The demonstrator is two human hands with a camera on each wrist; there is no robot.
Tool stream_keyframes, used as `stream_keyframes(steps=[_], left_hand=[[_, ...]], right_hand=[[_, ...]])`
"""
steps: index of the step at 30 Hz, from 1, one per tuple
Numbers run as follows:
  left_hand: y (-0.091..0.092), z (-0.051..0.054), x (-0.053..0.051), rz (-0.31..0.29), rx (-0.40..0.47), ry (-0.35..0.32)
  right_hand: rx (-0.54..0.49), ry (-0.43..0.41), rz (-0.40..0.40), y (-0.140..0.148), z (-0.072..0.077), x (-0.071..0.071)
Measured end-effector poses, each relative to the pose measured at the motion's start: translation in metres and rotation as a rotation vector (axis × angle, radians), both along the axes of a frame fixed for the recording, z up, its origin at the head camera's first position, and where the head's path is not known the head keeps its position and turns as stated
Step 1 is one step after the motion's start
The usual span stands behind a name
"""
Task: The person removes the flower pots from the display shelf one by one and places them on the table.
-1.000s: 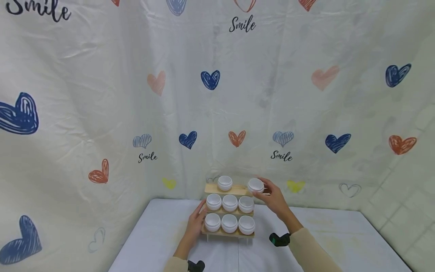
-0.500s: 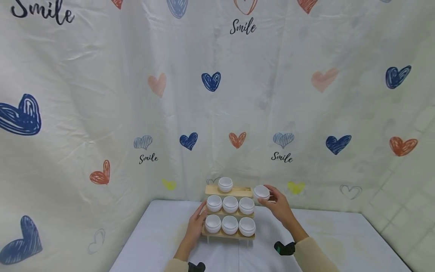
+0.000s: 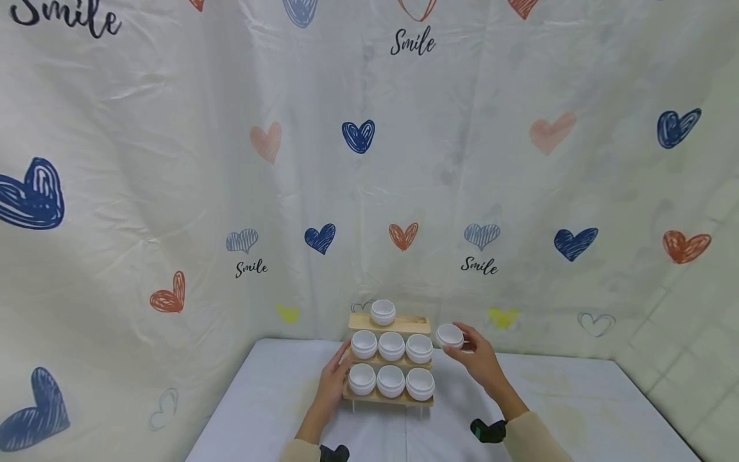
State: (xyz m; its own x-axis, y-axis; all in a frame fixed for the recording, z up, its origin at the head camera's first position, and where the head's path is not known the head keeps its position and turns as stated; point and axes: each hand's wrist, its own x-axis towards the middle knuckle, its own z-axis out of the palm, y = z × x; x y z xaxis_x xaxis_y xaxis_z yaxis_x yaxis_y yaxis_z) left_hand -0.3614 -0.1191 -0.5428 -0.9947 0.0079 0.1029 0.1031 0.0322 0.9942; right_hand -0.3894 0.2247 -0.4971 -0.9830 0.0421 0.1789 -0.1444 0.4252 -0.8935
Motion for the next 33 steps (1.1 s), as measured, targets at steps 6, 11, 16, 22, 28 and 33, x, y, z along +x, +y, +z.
stream_keyframes(steps=[6,11,16,22,28,33], left_hand=[[0.0,-0.011,-0.01,0.006,0.003,-0.005],[0.0,-0.029,-0.024,0.027,-0.014,-0.004],[-0.001,-0.032,-0.026,0.034,-0.026,-0.006],[-0.002,-0.031,-0.024,0.035,-0.021,-0.003],[-0.003,-0.032,-0.025,0.034,-0.023,-0.009],[-0.003,-0.034,-0.027,0.036,-0.013,-0.007]], right_hand=[[0.019,-0.022,-0.031,0.001,-0.009,0.001],[0.019,-0.021,-0.034,0.002,-0.018,0.001],[0.016,-0.019,-0.041,0.002,-0.027,0.003],[0.021,-0.05,-0.063,0.004,-0.037,0.002],[0.028,-0.059,-0.079,0.009,-0.048,0.0],[0.024,-0.053,-0.082,0.012,-0.056,-0.001]])
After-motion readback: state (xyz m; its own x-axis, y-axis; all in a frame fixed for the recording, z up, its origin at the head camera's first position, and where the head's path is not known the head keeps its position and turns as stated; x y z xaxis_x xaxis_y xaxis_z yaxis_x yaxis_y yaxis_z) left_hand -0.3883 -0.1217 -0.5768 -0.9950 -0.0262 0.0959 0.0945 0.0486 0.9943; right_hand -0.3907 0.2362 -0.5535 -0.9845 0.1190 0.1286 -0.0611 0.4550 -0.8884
